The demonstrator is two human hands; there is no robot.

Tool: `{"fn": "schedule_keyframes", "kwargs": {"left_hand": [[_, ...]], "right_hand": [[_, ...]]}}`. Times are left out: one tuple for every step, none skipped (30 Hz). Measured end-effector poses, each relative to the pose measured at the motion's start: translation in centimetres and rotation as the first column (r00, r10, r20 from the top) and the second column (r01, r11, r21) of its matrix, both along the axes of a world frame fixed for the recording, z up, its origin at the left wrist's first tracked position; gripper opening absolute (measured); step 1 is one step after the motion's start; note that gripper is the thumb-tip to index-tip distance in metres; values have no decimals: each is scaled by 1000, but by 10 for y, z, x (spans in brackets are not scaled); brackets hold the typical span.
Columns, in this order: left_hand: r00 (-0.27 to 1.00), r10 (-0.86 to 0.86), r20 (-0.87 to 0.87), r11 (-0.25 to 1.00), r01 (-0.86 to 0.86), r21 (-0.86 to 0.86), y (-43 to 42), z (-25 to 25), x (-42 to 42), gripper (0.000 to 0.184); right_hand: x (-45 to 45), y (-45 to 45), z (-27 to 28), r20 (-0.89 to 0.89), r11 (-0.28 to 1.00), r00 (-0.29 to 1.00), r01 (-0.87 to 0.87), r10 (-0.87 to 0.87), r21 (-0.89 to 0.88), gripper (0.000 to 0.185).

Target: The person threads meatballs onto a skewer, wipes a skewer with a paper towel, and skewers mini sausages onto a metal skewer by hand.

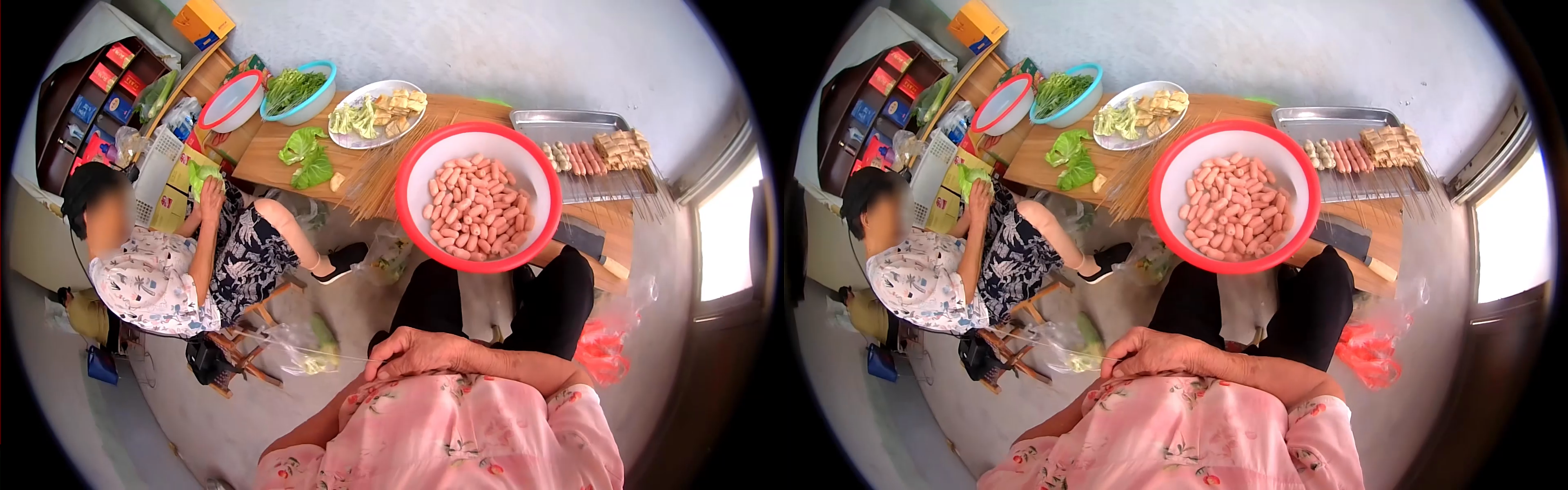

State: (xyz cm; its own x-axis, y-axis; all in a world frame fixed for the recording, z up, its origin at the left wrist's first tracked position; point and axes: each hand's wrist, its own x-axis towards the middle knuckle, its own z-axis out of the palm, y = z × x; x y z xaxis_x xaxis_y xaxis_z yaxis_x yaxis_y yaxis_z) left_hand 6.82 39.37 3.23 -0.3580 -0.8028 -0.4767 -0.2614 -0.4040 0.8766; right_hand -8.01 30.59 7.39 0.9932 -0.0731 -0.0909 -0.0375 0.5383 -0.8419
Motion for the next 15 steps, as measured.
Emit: {"fn": "schedule_keyframes", "kwargs": {"left_hand": [[1000,15,1,1000,-15,6,5,0,5,27],[999,33,3,999,-33,15,9,0,10,27],[999,54,10,998,-54,24,17,0,15,27],[998,67,14,997,-67,31,21,-1,18,27],[997,82,15,996,-82,42,26,0,22,27],[996,93,16,994,-94,50,29,0,25,27],[994,107,14,993,-107,53,32,0,27,27],[993,118,7,991,-119,55,35,-1,30,27],[991,135,5,989,-135,62,40,-1,32,27],[989,147,4,987,-147,66,43,-1,34,27],[987,159,0,985,-158,68,45,-1,34,27],[986,169,0,983,-169,70,47,-2,35,27],[984,178,-3,982,-178,71,48,-1,38,27],[983,186,-4,980,-185,73,50,-1,37,27],[979,202,-12,977,-200,77,52,-1,41,27]], "right_hand": [[-1,-2,-2,-47,1000,998,31,-31,-5,14],[-3,-4,-2,-48,1000,999,17,-17,-13,14],[-5,-6,-2,-34,997,997,65,-66,-46,14],[-7,-7,-1,-19,991,993,115,-117,-75,13],[-7,-6,3,-4,985,985,169,-170,-41,13],[-8,-8,2,-5,985,986,164,-164,-44,13],[-10,-10,-1,-18,985,985,170,-170,-17,13],[-12,-12,-3,-32,985,984,173,-173,11,13],[-13,-13,-4,-35,987,986,161,-160,11,13],[-14,-15,-6,-40,979,979,202,-201,36,12],[-14,-17,-7,-44,967,969,246,-243,62,12],[-13,-21,-4,-32,959,959,281,-280,32,13],[-14,-24,-3,-76,941,939,338,-336,20,14],[-17,-28,-2,-120,920,913,392,-389,3,14],[-21,-32,-3,-143,892,882,452,-450,-18,15]]}}
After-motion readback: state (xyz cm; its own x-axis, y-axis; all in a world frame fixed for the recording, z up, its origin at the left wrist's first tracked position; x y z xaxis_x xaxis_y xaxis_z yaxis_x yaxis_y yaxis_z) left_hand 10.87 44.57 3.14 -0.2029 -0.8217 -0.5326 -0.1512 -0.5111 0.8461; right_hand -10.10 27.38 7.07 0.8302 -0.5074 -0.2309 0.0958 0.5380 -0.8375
